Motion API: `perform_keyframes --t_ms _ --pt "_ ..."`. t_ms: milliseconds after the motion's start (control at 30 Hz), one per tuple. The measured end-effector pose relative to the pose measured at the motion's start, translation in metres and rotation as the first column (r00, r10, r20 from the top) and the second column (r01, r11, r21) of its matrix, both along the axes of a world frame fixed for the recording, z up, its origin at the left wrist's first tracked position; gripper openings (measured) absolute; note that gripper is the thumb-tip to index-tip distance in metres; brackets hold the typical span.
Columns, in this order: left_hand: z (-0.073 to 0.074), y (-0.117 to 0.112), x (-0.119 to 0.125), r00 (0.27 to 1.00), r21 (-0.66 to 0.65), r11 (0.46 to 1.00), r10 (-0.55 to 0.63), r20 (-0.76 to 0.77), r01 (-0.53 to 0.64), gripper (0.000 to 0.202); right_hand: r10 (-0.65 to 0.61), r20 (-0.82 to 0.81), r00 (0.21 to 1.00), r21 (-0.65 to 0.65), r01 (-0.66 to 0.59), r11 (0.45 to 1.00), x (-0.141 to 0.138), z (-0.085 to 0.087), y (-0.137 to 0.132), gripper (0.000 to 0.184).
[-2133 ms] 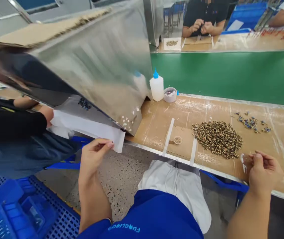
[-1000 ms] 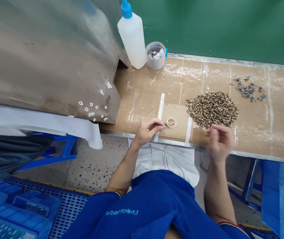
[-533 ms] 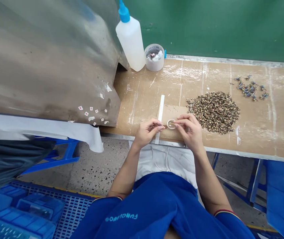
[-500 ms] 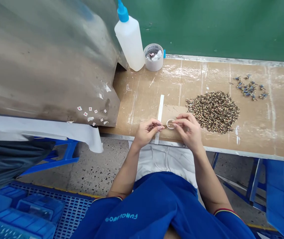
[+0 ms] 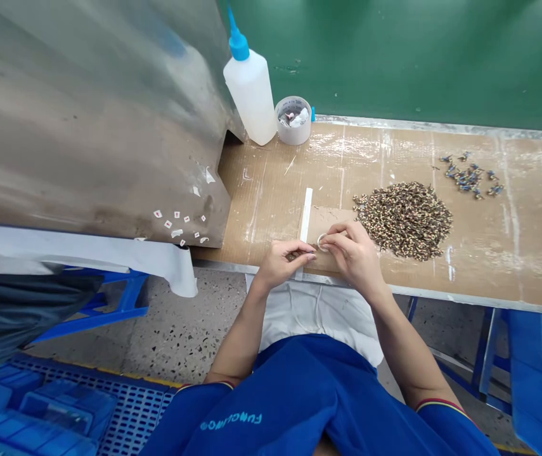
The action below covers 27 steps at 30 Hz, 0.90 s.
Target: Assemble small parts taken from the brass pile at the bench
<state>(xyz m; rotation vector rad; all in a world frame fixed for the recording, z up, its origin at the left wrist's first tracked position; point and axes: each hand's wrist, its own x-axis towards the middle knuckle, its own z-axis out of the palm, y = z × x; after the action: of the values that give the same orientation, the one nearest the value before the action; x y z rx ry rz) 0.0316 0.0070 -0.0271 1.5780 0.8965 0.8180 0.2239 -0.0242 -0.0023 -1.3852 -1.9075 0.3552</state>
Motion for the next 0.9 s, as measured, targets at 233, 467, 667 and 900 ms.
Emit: perform_keyframes --t_ms 233,467,667,900 --pt "-0.003 0.002 -0.002 1.000 0.058 0.998 -0.004 -0.019 0.005 0.021 -0.053 0.103 0.993 0.023 0.051 0.998 0.006 0.004 0.003 0.021" --pt "-0.002 0.002 -0.001 0.999 0.085 0.996 -0.004 -0.037 0.007 0.028 0.036 -0.129 0.991 -0.092 -0.048 0.995 0.005 0.001 0.008 0.019" --pt "0.001 0.002 -0.001 0.997 0.131 0.990 -0.033 -0.074 0.042 0.034 -0.160 -0.375 0.913 -0.187 0.094 0.978 0.011 0.002 0.000 0.016" --pt "0.004 0.002 0.001 0.990 0.242 0.965 -0.074 -0.120 0.101 0.026 -0.341 -0.716 0.609 -0.195 0.294 0.936 -0.011 -0.020 -0.026 0.027"
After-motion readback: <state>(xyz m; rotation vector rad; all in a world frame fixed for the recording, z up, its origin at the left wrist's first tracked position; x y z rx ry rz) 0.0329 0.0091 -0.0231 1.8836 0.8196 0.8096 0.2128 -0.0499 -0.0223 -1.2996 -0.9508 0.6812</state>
